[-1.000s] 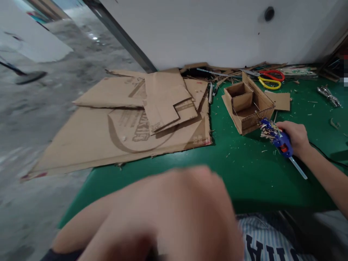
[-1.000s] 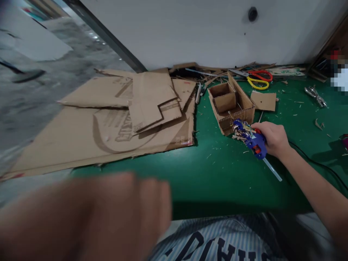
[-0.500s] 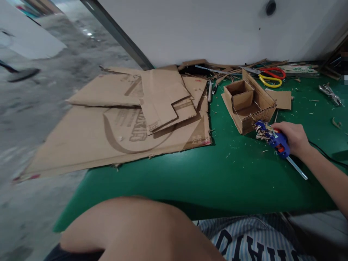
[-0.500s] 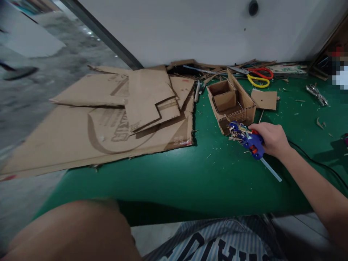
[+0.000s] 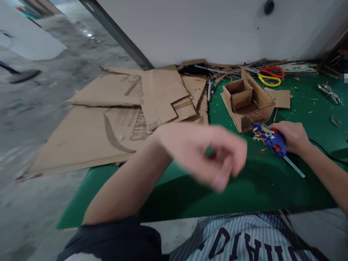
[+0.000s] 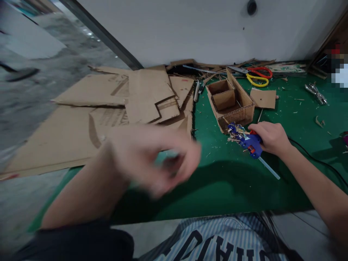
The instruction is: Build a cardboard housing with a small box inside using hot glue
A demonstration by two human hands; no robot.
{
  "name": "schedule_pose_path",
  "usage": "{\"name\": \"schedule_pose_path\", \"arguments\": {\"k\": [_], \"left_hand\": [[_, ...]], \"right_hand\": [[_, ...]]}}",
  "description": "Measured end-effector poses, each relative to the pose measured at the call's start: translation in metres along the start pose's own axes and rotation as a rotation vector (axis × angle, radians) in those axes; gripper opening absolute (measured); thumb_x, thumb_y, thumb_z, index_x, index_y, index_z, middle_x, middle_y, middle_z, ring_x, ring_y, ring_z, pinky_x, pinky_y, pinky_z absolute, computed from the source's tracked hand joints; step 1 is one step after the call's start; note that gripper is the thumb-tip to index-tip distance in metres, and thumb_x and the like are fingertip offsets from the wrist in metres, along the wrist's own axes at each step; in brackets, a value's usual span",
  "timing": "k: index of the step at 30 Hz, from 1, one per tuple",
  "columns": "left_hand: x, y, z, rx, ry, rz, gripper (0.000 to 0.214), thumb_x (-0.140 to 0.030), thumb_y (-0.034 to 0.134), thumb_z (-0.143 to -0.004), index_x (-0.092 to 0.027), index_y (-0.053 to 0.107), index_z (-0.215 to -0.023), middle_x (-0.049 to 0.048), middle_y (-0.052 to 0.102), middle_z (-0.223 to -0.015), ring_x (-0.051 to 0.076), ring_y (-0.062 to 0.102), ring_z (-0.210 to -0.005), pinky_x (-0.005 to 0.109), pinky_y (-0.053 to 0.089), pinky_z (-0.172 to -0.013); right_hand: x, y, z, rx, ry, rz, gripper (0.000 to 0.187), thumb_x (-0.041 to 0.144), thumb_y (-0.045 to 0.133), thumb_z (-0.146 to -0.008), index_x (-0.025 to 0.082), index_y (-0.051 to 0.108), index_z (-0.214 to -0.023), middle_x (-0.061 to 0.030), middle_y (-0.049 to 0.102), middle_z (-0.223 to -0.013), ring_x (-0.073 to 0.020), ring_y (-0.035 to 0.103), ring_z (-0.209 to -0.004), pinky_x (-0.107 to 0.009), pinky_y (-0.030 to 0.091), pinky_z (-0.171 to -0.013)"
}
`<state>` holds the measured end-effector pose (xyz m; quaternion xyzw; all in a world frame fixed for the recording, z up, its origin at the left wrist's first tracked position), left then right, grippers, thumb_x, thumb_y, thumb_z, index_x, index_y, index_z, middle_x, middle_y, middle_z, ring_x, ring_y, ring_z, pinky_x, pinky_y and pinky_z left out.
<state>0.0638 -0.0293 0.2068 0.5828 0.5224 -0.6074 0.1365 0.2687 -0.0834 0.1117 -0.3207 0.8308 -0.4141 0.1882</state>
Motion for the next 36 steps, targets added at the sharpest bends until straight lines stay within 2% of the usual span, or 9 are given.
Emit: {"name": "schedule_pose_path", "arguments": {"k": [1, 2, 4, 6, 8, 13, 23, 30, 36], "left_hand": [[0.002, 0.010, -0.010, 0.142, 0.002, -0.066, 0.028, -0.043, 0.088, -0.060, -0.030, 0.065, -0.071, 0.0002, 0.064, -0.065, 0.021, 0.062, -0.060, 0.032, 0.048, -0.053], [0.006, 0.013, -0.019, 0.188, -0.003, -0.125, 0.021, -0.041, 0.082, -0.071, -0.028, 0.065, -0.071, 0.0010, 0.064, -0.067, 0.020, 0.062, -0.061, 0.031, 0.049, -0.057], [0.012, 0.007, -0.039, 0.086, -0.022, -0.312, 0.016, -0.037, 0.069, -0.087, -0.024, 0.068, -0.078, 0.0023, 0.067, -0.074, 0.020, 0.066, -0.073, 0.031, 0.052, -0.071], [0.016, 0.013, -0.055, 0.089, -0.015, -0.529, 0.018, -0.033, 0.060, -0.094, -0.020, 0.072, -0.092, 0.0036, 0.072, -0.084, 0.021, 0.069, -0.086, 0.033, 0.052, -0.083], [0.017, 0.026, -0.064, 0.149, 0.003, -0.663, 0.025, -0.035, 0.056, -0.097, -0.019, 0.074, -0.101, 0.0046, 0.075, -0.092, 0.022, 0.070, -0.092, 0.033, 0.051, -0.087], [0.017, 0.047, -0.069, 0.247, 0.024, -0.706, 0.030, -0.041, 0.061, -0.095, -0.019, 0.080, -0.105, 0.0059, 0.079, -0.099, 0.023, 0.072, -0.096, 0.034, 0.052, -0.090], [0.016, 0.061, -0.068, 0.300, 0.102, -0.751, 0.026, -0.036, 0.060, -0.094, -0.021, 0.081, -0.090, 0.0049, 0.080, -0.089, 0.022, 0.072, -0.086, 0.035, 0.052, -0.088], [0.017, 0.059, -0.071, 0.256, 0.103, -0.767, 0.025, -0.032, 0.060, -0.090, -0.019, 0.081, -0.086, 0.0044, 0.078, -0.085, 0.020, 0.071, -0.083, 0.035, 0.052, -0.090], [0.021, 0.051, -0.076, 0.214, 0.099, -0.818, 0.026, -0.033, 0.059, -0.091, -0.021, 0.081, -0.084, 0.0054, 0.076, -0.079, 0.022, 0.069, -0.083, 0.035, 0.051, -0.085]], "right_hand": [[0.003, 0.000, 0.000, 0.006, -0.041, 0.036, 0.022, 0.021, 0.054, -0.094, 0.016, 0.068, -0.109, -0.0081, 0.076, -0.083, -0.0207, 0.070, -0.074, -0.030, 0.045, -0.059], [0.006, 0.000, 0.000, 0.018, -0.087, 0.070, 0.021, 0.020, 0.054, -0.093, 0.015, 0.068, -0.108, -0.0078, 0.074, -0.081, -0.0203, 0.069, -0.072, -0.030, 0.041, -0.057], [0.013, 0.002, -0.001, 0.053, -0.167, 0.119, 0.019, 0.019, 0.055, -0.093, 0.013, 0.068, -0.105, -0.0072, 0.072, -0.078, -0.0193, 0.064, -0.067, -0.030, 0.035, -0.055], [0.018, 0.005, -0.003, 0.096, -0.216, 0.146, 0.017, 0.019, 0.056, -0.093, 0.012, 0.068, -0.102, -0.0064, 0.069, -0.075, -0.0186, 0.061, -0.066, -0.031, 0.032, -0.054], [0.022, 0.006, -0.004, 0.130, -0.237, 0.168, 0.016, 0.019, 0.056, -0.093, 0.012, 0.068, -0.102, -0.0055, 0.067, -0.074, -0.0186, 0.060, -0.065, -0.032, 0.031, -0.055], [0.029, 0.001, 0.000, 0.138, -0.248, 0.203, 0.018, 0.014, 0.054, -0.090, 0.010, 0.068, -0.101, -0.0059, 0.066, -0.072, -0.0192, 0.058, -0.066, -0.032, 0.030, -0.056], [0.032, 0.002, 0.001, 0.128, -0.206, 0.275, 0.017, 0.015, 0.055, -0.091, 0.010, 0.069, -0.101, -0.0052, 0.068, -0.071, -0.0189, 0.057, -0.063, -0.032, 0.029, -0.055], [0.034, 0.007, -0.005, 0.118, -0.167, 0.267, 0.017, 0.014, 0.056, -0.086, 0.012, 0.068, -0.097, -0.0061, 0.069, -0.072, -0.0198, 0.062, -0.065, -0.032, 0.029, -0.055], [0.028, 0.019, -0.008, 0.180, -0.086, 0.266, 0.021, 0.014, 0.057, -0.077, 0.014, 0.069, -0.094, -0.0077, 0.070, -0.072, -0.0212, 0.065, -0.067, -0.032, 0.027, -0.055]]}}
Point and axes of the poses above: each hand's wrist, its own z-axis away from the middle knuckle, its own y-axis out of the palm, x = y × z, the point moved 9 cm from there along -z, towards the middle knuckle
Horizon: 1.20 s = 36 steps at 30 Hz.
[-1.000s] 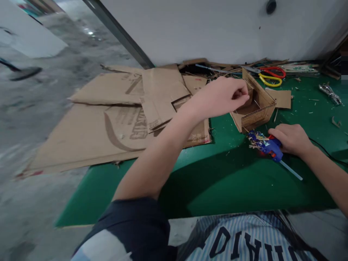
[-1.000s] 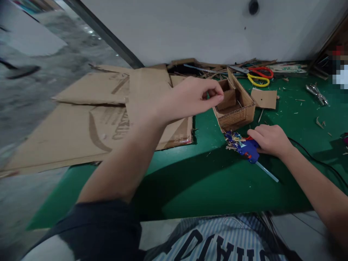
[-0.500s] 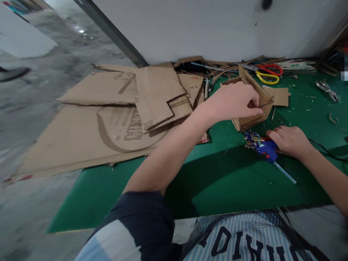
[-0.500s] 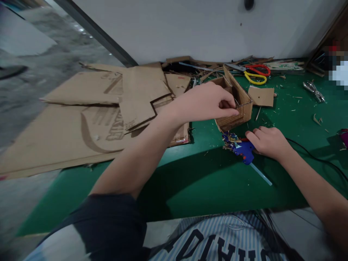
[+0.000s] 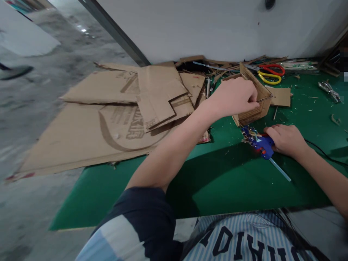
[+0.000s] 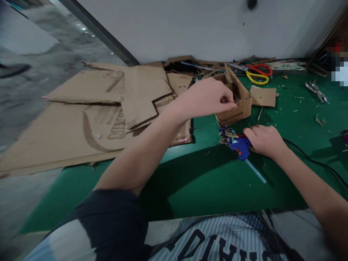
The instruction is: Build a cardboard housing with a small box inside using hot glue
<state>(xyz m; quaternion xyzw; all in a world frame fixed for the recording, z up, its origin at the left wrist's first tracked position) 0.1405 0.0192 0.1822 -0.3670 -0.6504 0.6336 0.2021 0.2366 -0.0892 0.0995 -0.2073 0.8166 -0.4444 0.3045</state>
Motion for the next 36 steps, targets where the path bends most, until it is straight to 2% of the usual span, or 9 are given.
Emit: {"name": "schedule_pose_path", "arguments": {"k": [3, 7, 12, 17, 22, 27, 36], "left_hand": [[0.004, 0.000, -0.001, 0.026, -0.006, 0.013, 0.028, -0.036, 0.059, -0.091, -0.021, 0.081, -0.085, 0.0056, 0.076, -0.079, 0.022, 0.069, -0.081, 0.035, 0.050, -0.081], [0.005, 0.001, -0.001, 0.055, -0.003, 0.026, 0.028, -0.036, 0.059, -0.090, -0.020, 0.081, -0.087, 0.0056, 0.076, -0.079, 0.023, 0.070, -0.081, 0.035, 0.050, -0.081], [0.004, 0.005, -0.001, 0.069, 0.012, 0.027, 0.027, -0.034, 0.059, -0.090, -0.020, 0.081, -0.090, 0.0048, 0.075, -0.076, 0.023, 0.070, -0.085, 0.033, 0.050, -0.085], [0.004, 0.005, 0.000, 0.037, 0.011, 0.001, 0.027, -0.036, 0.058, -0.091, -0.022, 0.082, -0.090, 0.0044, 0.075, -0.075, 0.022, 0.070, -0.085, 0.032, 0.050, -0.085], [0.004, 0.004, 0.001, 0.018, 0.016, 0.009, 0.026, -0.037, 0.060, -0.092, -0.025, 0.083, -0.094, 0.0043, 0.075, -0.076, 0.024, 0.070, -0.089, 0.034, 0.051, -0.088], [0.004, 0.004, 0.001, 0.033, -0.005, 0.007, 0.026, -0.037, 0.060, -0.092, -0.024, 0.082, -0.092, 0.0049, 0.075, -0.077, 0.025, 0.071, -0.089, 0.035, 0.051, -0.086], [0.004, 0.006, 0.000, 0.044, -0.018, 0.004, 0.029, -0.037, 0.059, -0.091, -0.022, 0.083, -0.097, 0.0061, 0.076, -0.078, 0.027, 0.071, -0.096, 0.036, 0.051, -0.092]], "right_hand": [[-0.005, 0.012, -0.005, 0.050, 0.045, -0.021, 0.024, 0.015, 0.059, -0.075, 0.015, 0.070, -0.096, -0.0084, 0.073, -0.074, -0.0224, 0.067, -0.070, -0.032, 0.025, -0.057], [-0.011, 0.025, -0.007, 0.114, 0.100, -0.107, 0.024, 0.022, 0.061, -0.081, 0.015, 0.071, -0.102, -0.0097, 0.077, -0.081, -0.0229, 0.069, -0.072, -0.032, 0.024, -0.058], [-0.013, 0.021, -0.001, 0.103, 0.095, -0.090, 0.020, 0.027, 0.062, -0.085, 0.015, 0.071, -0.098, -0.0097, 0.075, -0.078, -0.0233, 0.067, -0.069, -0.032, 0.024, -0.058], [-0.010, 0.017, 0.004, 0.133, 0.090, -0.037, 0.020, 0.020, 0.061, -0.080, 0.015, 0.070, -0.097, -0.0088, 0.072, -0.076, -0.0223, 0.065, -0.069, -0.031, 0.019, -0.057], [-0.011, 0.018, 0.004, 0.192, 0.127, 0.006, 0.018, 0.021, 0.062, -0.081, 0.016, 0.071, -0.096, -0.0093, 0.072, -0.075, -0.0222, 0.063, -0.071, -0.031, 0.016, -0.058], [-0.004, 0.016, 0.000, 0.152, 0.055, -0.007, 0.020, 0.025, 0.065, -0.083, 0.014, 0.072, -0.099, -0.0108, 0.074, -0.079, -0.0226, 0.064, -0.071, -0.032, 0.016, -0.058], [-0.006, 0.021, -0.001, 0.210, 0.106, -0.011, 0.025, 0.026, 0.067, -0.081, 0.014, 0.073, -0.103, -0.0112, 0.075, -0.082, -0.0226, 0.063, -0.075, -0.033, 0.017, -0.059]]}}
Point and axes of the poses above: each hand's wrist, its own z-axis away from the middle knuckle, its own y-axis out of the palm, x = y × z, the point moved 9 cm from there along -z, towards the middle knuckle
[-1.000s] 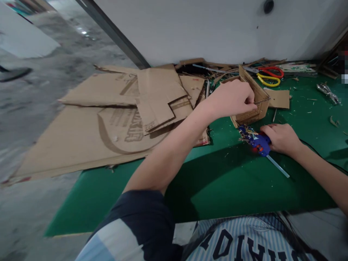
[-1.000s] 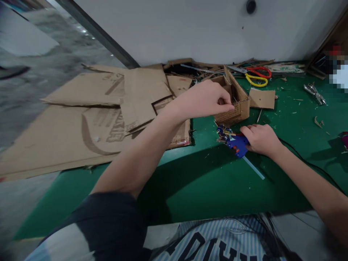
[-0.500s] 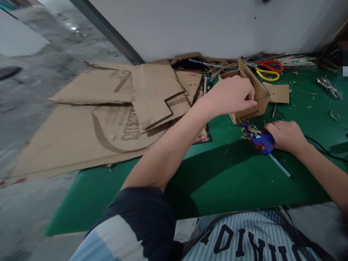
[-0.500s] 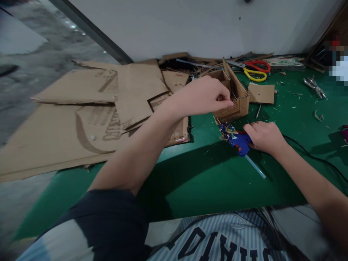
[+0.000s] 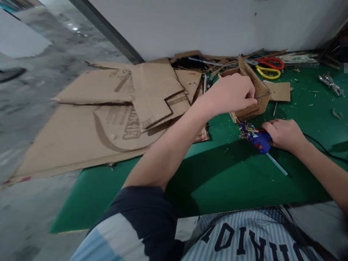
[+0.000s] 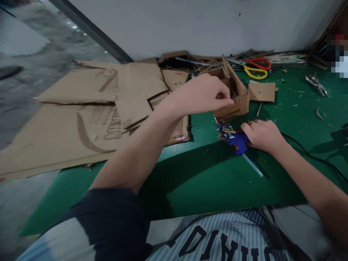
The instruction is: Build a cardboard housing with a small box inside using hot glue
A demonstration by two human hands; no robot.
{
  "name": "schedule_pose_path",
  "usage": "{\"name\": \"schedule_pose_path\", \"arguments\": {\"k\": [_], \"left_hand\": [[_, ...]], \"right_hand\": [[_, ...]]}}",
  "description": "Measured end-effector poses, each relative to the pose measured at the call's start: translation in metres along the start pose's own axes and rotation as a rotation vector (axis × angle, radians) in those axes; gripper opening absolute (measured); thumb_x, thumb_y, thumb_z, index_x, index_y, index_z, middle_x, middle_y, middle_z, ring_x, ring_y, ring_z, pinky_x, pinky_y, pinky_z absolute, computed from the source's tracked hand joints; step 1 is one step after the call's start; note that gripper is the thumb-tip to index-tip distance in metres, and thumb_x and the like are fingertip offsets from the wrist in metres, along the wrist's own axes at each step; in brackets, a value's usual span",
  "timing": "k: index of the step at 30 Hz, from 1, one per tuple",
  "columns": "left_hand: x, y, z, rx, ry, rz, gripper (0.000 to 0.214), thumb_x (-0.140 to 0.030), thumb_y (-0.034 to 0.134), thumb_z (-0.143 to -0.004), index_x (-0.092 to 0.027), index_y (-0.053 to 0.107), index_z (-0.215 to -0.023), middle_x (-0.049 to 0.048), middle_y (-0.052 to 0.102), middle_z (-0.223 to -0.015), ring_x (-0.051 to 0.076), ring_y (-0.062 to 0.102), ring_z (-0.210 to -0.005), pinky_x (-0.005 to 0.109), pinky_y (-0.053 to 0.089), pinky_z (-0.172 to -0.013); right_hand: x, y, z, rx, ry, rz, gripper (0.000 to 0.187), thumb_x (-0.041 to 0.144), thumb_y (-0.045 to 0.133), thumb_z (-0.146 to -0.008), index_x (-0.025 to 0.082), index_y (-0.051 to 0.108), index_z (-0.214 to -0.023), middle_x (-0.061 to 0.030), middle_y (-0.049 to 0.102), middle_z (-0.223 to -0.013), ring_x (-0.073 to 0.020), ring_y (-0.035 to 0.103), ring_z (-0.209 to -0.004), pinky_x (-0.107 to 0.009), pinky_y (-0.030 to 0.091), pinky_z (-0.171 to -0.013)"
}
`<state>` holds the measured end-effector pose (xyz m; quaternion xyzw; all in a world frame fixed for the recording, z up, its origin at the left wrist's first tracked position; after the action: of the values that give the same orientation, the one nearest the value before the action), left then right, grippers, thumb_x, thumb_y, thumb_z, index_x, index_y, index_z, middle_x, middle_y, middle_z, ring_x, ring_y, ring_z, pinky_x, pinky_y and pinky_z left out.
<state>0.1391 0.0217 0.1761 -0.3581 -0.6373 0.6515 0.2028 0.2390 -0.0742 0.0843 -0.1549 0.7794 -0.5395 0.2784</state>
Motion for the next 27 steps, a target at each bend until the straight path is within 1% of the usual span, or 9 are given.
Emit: {"name": "schedule_pose_path", "arguments": {"k": [2, 5, 10, 14, 21, 24, 27], "left_hand": [[0.000, 0.000, 0.000, -0.004, 0.004, 0.002, 0.030, -0.037, 0.059, -0.091, -0.022, 0.083, -0.099, 0.0059, 0.075, -0.077, 0.026, 0.071, -0.095, 0.035, 0.051, -0.090], [-0.001, -0.001, 0.001, -0.007, 0.009, 0.004, 0.030, -0.038, 0.059, -0.091, -0.024, 0.083, -0.099, 0.0055, 0.075, -0.077, 0.026, 0.071, -0.094, 0.035, 0.051, -0.087], [-0.001, -0.001, 0.002, 0.018, -0.016, 0.007, 0.031, -0.039, 0.058, -0.091, -0.023, 0.084, -0.098, 0.0077, 0.077, -0.081, 0.028, 0.072, -0.094, 0.040, 0.051, -0.091], [-0.001, -0.001, 0.001, 0.011, -0.020, 0.003, 0.029, -0.038, 0.059, -0.091, -0.022, 0.083, -0.094, 0.0083, 0.077, -0.083, 0.028, 0.072, -0.094, 0.039, 0.050, -0.090], [-0.001, 0.000, 0.002, -0.008, 0.006, -0.007, 0.027, -0.038, 0.059, -0.091, -0.022, 0.080, -0.086, 0.0065, 0.077, -0.081, 0.025, 0.071, -0.085, 0.034, 0.050, -0.077], [-0.001, 0.001, 0.000, -0.003, 0.010, -0.019, 0.027, -0.038, 0.059, -0.093, -0.022, 0.080, -0.087, 0.0057, 0.077, -0.081, 0.023, 0.070, -0.083, 0.032, 0.049, -0.074], [-0.001, 0.000, 0.002, 0.057, -0.040, -0.057, 0.029, -0.038, 0.058, -0.098, -0.020, 0.080, -0.094, 0.0070, 0.079, -0.089, 0.025, 0.072, -0.089, 0.032, 0.050, -0.077]], "right_hand": [[-0.001, 0.000, 0.000, 0.011, 0.012, 0.002, 0.024, 0.026, 0.067, -0.081, 0.015, 0.073, -0.102, -0.0108, 0.075, -0.082, -0.0223, 0.062, -0.075, -0.033, 0.016, -0.059], [0.001, -0.001, 0.000, -0.007, 0.002, 0.013, 0.021, 0.026, 0.065, -0.082, 0.016, 0.074, -0.099, -0.0102, 0.074, -0.079, -0.0218, 0.061, -0.072, -0.033, 0.016, -0.059], [-0.002, 0.000, 0.002, -0.001, 0.011, 0.011, 0.019, 0.023, 0.063, -0.083, 0.016, 0.074, -0.097, -0.0096, 0.073, -0.077, -0.0208, 0.059, -0.071, -0.033, 0.015, -0.058], [-0.003, 0.002, 0.004, 0.005, 0.016, 0.018, 0.019, 0.021, 0.063, -0.080, 0.016, 0.073, -0.095, -0.0093, 0.072, -0.077, -0.0209, 0.059, -0.071, -0.033, 0.014, -0.059], [-0.001, -0.003, 0.005, -0.050, -0.007, 0.043, 0.018, 0.018, 0.063, -0.079, 0.016, 0.073, -0.094, -0.0087, 0.071, -0.074, -0.0212, 0.060, -0.069, -0.033, 0.013, -0.058], [0.000, -0.005, 0.005, -0.052, -0.020, 0.036, 0.021, 0.018, 0.063, -0.079, 0.016, 0.074, -0.097, -0.0083, 0.071, -0.075, -0.0205, 0.059, -0.070, -0.033, 0.014, -0.058], [0.003, -0.009, 0.005, -0.076, -0.060, 0.016, 0.029, 0.018, 0.064, -0.081, 0.016, 0.074, -0.108, -0.0075, 0.071, -0.075, -0.0197, 0.059, -0.070, -0.033, 0.016, -0.057]]}}
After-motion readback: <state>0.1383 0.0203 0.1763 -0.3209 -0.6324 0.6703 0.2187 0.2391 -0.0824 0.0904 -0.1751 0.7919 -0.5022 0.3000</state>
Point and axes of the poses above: each hand's wrist, its own z-axis away from the middle knuckle, its own y-axis out of the palm, x = y × z, the point moved 9 cm from there along -z, towards the middle knuckle
